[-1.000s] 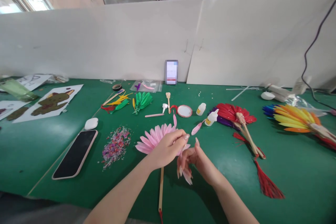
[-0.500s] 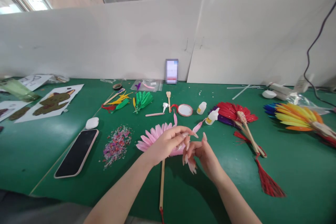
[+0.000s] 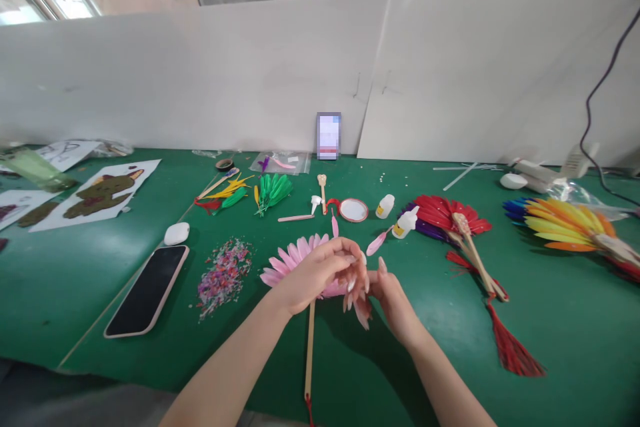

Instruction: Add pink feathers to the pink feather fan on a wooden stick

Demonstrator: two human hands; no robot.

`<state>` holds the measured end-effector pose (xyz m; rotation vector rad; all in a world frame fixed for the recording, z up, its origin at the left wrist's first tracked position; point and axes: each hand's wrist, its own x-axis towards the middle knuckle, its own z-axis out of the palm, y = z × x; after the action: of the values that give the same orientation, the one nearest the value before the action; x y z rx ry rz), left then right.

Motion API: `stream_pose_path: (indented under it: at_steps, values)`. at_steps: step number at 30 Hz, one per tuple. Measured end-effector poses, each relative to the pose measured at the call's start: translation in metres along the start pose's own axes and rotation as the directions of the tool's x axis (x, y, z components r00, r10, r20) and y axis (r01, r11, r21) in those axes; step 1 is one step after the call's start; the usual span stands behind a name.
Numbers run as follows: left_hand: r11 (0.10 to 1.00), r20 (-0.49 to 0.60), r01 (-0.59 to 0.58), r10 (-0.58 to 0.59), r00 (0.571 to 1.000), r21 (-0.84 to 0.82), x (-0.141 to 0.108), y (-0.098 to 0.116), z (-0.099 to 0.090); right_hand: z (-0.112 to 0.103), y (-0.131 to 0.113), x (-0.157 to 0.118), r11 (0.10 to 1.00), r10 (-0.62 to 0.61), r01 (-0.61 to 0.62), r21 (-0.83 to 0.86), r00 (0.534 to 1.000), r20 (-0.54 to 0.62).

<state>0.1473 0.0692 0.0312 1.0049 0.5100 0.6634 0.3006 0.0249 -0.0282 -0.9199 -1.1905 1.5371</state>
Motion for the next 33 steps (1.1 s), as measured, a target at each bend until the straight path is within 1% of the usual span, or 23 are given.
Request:
stream_pose_path:
  at_steps: [2, 6, 8, 12, 16, 19, 23, 25, 28, 33]
  values:
    - [1.0, -0.018, 0.011, -0.011, 1.0, 0.002, 0.0004, 0.0017, 0.0009, 0.001, -0.0014, -0.0005, 1.0, 0.001, -0.001, -0.016, 1.0, -0.007]
    - [0.998, -0.099, 0.039, -0.034, 0.994, 0.052, 0.0006, 0.0039, 0.0014, 0.0028, -0.0034, -0.001, 0.999, -0.008, 0.007, -0.036, 0.999, -0.032]
    - [0.995, -0.11, 0.057, -0.047, 0.993, 0.084, 0.0004, 0.0039, 0.0008, 0.0032, -0.0032, -0.0011, 0.999, -0.001, 0.0, -0.041, 0.999, -0.039]
    - [0.995, -0.1, 0.065, -0.058, 0.993, 0.077, 0.0001, 0.0046, 0.0004, 0.0035, -0.0032, -0.0009, 0.998, 0.012, -0.015, -0.054, 0.999, -0.042]
    - [0.999, -0.073, 0.05, -0.051, 0.996, -0.005, -0.0005, 0.008, 0.0017, 0.0035, -0.0053, 0.0, 0.999, -0.014, 0.014, -0.043, 1.0, -0.007]
    - [0.996, -0.037, 0.041, -0.044, 0.998, -0.075, -0.0013, 0.0094, 0.0016, 0.0035, -0.0064, 0.0002, 0.999, -0.031, 0.031, -0.045, 0.999, -0.01]
    - [0.991, 0.004, 0.018, -0.017, 1.0, -0.134, -0.0011, 0.0067, -0.0008, 0.0031, -0.0065, -0.0005, 0.998, 0.0, -0.001, -0.055, 1.0, -0.009]
    - [0.989, 0.023, 0.006, -0.003, 1.0, -0.148, -0.0007, 0.0046, -0.0017, 0.0029, -0.0064, -0.001, 0.998, 0.01, -0.011, -0.06, 1.0, -0.028]
    - [0.99, 0.009, -0.007, 0.009, 1.0, -0.141, -0.0005, 0.0032, -0.0016, 0.0031, -0.007, -0.0013, 0.997, 0.019, -0.023, -0.079, 0.998, -0.056]
    - [0.987, -0.024, 0.013, -0.017, 1.0, -0.159, 0.0001, 0.0053, -0.0002, 0.0035, -0.0079, -0.0003, 0.994, 0.012, -0.017, -0.105, 0.999, -0.05]
